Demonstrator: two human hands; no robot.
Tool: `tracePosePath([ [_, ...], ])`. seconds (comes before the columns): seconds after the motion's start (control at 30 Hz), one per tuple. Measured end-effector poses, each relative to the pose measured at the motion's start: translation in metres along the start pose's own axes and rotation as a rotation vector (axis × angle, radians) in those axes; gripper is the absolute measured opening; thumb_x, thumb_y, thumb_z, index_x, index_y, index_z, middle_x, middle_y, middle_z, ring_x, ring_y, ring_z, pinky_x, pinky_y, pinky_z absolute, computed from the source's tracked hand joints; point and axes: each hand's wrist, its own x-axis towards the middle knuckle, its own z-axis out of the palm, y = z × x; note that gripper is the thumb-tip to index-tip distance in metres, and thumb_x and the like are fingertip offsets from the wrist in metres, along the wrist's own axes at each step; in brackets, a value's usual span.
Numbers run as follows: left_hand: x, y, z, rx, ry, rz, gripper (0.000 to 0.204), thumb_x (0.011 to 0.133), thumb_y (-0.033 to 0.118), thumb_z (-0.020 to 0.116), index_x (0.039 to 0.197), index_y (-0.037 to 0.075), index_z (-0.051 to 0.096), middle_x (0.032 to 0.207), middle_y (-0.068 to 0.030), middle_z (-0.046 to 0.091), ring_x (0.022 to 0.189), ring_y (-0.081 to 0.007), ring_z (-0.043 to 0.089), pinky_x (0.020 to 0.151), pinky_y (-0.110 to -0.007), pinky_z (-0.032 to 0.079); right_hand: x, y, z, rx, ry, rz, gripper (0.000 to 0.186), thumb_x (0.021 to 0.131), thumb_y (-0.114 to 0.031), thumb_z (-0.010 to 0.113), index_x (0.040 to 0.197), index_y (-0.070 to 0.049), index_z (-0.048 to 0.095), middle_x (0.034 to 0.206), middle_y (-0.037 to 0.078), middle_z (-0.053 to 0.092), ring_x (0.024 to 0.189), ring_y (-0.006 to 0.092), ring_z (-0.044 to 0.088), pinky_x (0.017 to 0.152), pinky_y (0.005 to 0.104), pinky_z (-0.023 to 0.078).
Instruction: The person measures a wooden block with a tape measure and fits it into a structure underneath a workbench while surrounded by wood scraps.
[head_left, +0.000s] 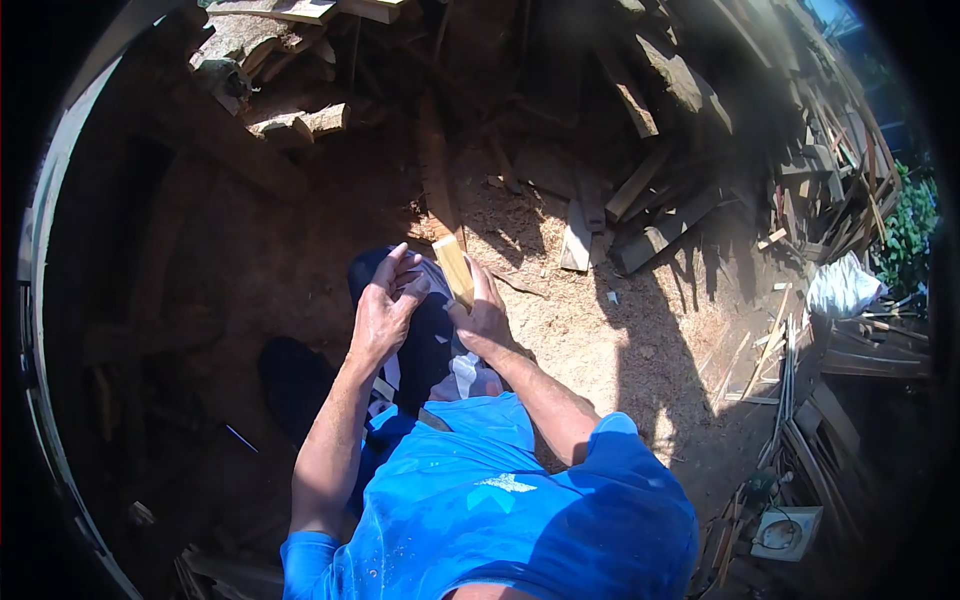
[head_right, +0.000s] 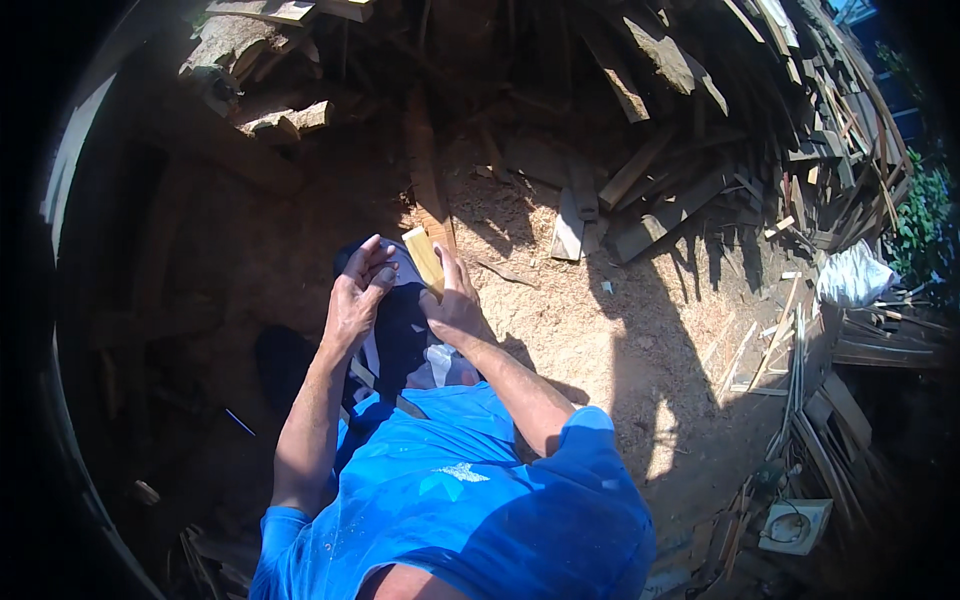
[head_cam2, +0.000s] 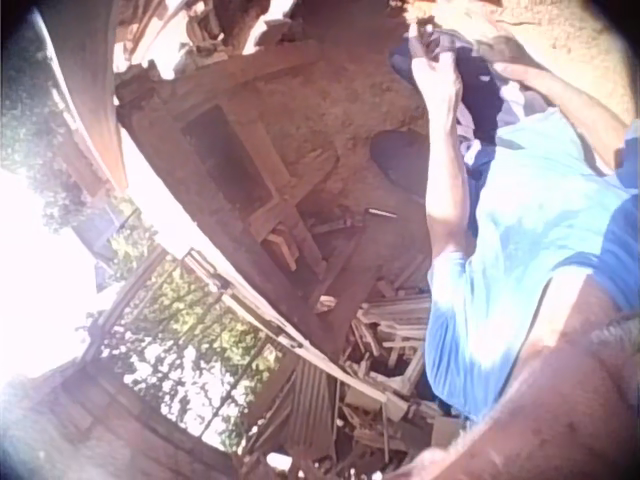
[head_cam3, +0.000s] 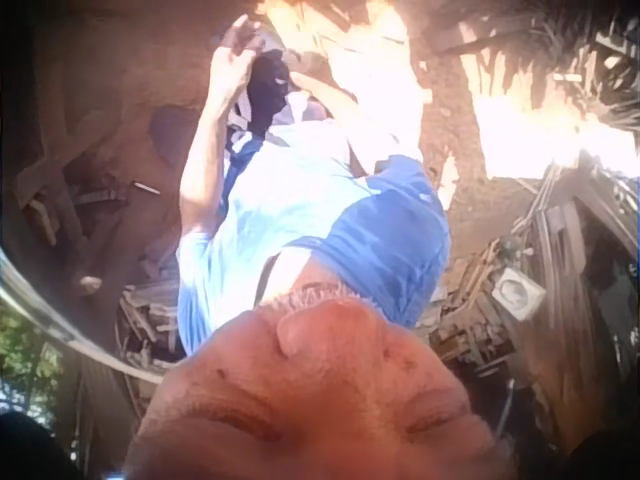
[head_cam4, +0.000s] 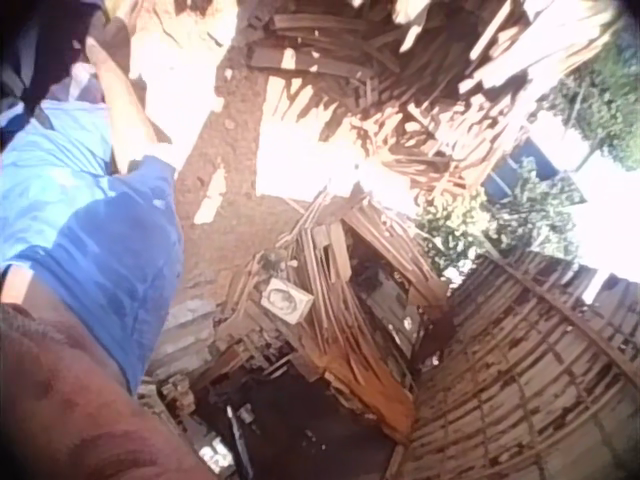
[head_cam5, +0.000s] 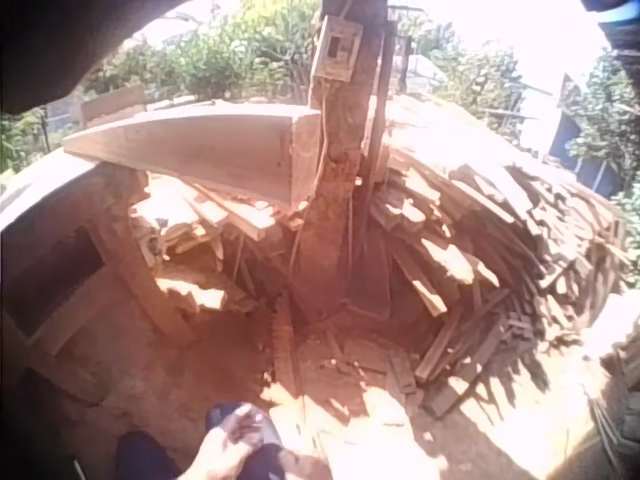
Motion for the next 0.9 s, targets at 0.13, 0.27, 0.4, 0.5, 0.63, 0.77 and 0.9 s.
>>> tracePosePath([
  [0.13, 0.004, 0.005, -0.001, -0.013, 0.012, -0.003, 0.046, 0.096, 0.021, 0.066, 0.135, -0.002, 0.056, 0.111, -0.0115, 0.071, 0.101, -0.0162, 0.064, 0.091, -0.032, 0.05, -0.012, -0.032, 0.002, 0.003, -0.158, -0.115, 0.074, 0.083, -0.017, 0.069, 0.146, 0.004, 0.037, 0.126, 0.027, 0.053, 0.115, 0.0448, 0.055, 0.103, 0.0478, 0.045],
  [0.27, -0.001, -0.012, -0.008, -0.284, 0.125, -0.02, 0.035, 0.1, 0.026, 0.064, 0.125, 0.0, 0.062, 0.096, -0.0034, 0.069, 0.081, -0.0078, 0.059, 0.074, -0.024, 0.048, -0.01, -0.033, -0.022, 0.184, -0.331, -0.082, 0.072, 0.089, -0.024, 0.07, 0.147, 0.004, 0.039, 0.134, 0.027, 0.053, 0.123, 0.0399, 0.055, 0.108, 0.0439, 0.043],
  [0.4, -0.008, -0.01, -0.029, -0.753, 0.26, -0.074, 0.027, 0.106, 0.031, 0.054, 0.107, 0.005, 0.063, 0.09, -0.0005, 0.067, 0.073, -0.0073, 0.06, 0.068, -0.023, 0.049, -0.017, -0.048, -0.03, 0.34, -0.459, -0.074, 0.069, 0.09, -0.026, 0.07, 0.147, 0.002, 0.044, 0.14, 0.024, 0.052, 0.125, 0.0357, 0.057, 0.108, 0.0413, 0.044],
  [0.5, -0.019, 0.002, -0.052, -0.892, 0.411, -0.083, 0.032, 0.108, 0.031, 0.049, 0.111, 0.002, 0.062, 0.093, -0.0079, 0.069, 0.083, -0.0167, 0.068, 0.081, -0.033, 0.058, -0.008, -0.073, -0.01, 0.23, -0.39, -0.569, 0.073, 0.079, -0.013, 0.078, 0.145, -0.001, 0.048, 0.136, 0.025, 0.055, 0.124, 0.0398, 0.057, 0.103, 0.0425, 0.049],
  [0.63, -0.016, 0.02, -0.078, -1.252, 0.192, 0.06, 0.04, 0.108, 0.036, 0.046, 0.119, 0.001, 0.061, 0.095, -0.0139, 0.07, 0.086, -0.0257, 0.069, 0.081, -0.037, 0.059, 0.007, -0.111, 0.001, 0.206, -0.296, -0.733, 0.066, 0.075, -0.007, 0.081, 0.136, -0.002, 0.057, 0.135, 0.029, 0.056, 0.118, 0.0418, 0.063, 0.094, 0.0431, 0.057],
  [0.77, -0.036, 0.037, -0.119, -1.283, 0.091, 0.24, 0.045, 0.109, 0.036, 0.04, 0.132, 0.0, 0.054, 0.101, -0.0146, 0.068, 0.091, -0.0254, 0.069, 0.081, -0.037, 0.059, 0.015, -0.152, 0.028, 0.256, -0.347, -0.853, 0.06, 0.075, -0.005, 0.081, 0.131, -0.002, 0.061, 0.135, 0.028, 0.056, 0.118, 0.0403, 0.064, 0.091, 0.0412, 0.059],
  [0.9, -0.08, 0.084, -0.136, -0.987, 0.4, 0.284, 0.045, 0.11, 0.031, 0.04, 0.142, 0.0, 0.045, 0.115, -0.0157, 0.065, 0.098, -0.0219, 0.067, 0.083, -0.035, 0.059, 0.029, -0.199, 0.053, 0.321, -0.363, -1.008, 0.062, 0.076, -0.004, 0.08, 0.135, -0.004, 0.059, 0.135, 0.028, 0.055, 0.119, 0.0411, 0.063, 0.093, 0.0435, 0.058],
])
